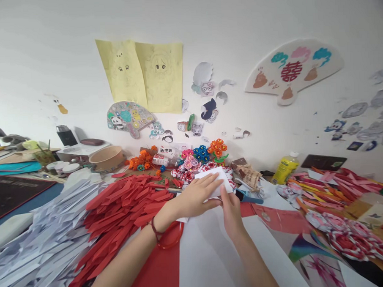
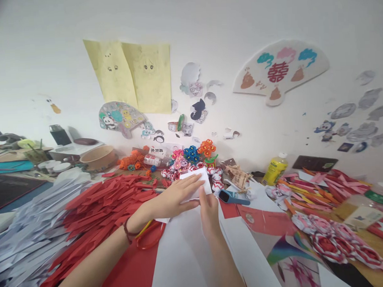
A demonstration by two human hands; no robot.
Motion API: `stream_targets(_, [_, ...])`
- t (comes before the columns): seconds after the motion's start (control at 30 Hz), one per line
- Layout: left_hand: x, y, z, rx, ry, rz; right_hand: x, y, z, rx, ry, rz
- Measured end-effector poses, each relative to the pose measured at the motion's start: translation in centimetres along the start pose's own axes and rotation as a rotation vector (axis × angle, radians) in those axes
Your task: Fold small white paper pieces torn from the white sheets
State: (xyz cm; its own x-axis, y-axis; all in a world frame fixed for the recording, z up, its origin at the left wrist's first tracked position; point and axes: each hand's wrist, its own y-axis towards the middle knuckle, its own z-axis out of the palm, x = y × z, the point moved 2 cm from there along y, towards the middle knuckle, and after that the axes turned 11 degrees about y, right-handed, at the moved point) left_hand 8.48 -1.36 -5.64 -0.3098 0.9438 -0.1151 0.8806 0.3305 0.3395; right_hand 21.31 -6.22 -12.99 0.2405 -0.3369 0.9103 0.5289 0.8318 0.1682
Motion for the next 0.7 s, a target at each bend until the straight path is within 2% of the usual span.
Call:
stream_targets(0.13, [1.0,-0.1,-1.1,-0.081,-0.145,0.003,-0.6,0.0,0.0,0.047,-0.061,0.009])
stream_targets(0.27, [3.1,-0.3,-2.0,-0.267,-0.193,-0.200,-0.9,-0.3,0.2,0.081,0.003,0.048])
stream_targets(0.33, [4.0,-0.5,-2.1,-0.249,-0.255,-0.277,-0.9,-0.5,0.4,0.124,0.057,0.060])
stream_targets(0.47, [4.6,-0.8,-2.0,-0.093,-0.396,-0.278,-0.9,-0.5,0.7,0.133,0.108,0.078])
stream_targets(0.7, [4.7,-0.3,-1.6,-0.168,-0.414,-0.369,-0.6,-0.4,0.6,0.104,-0.005,0.029])
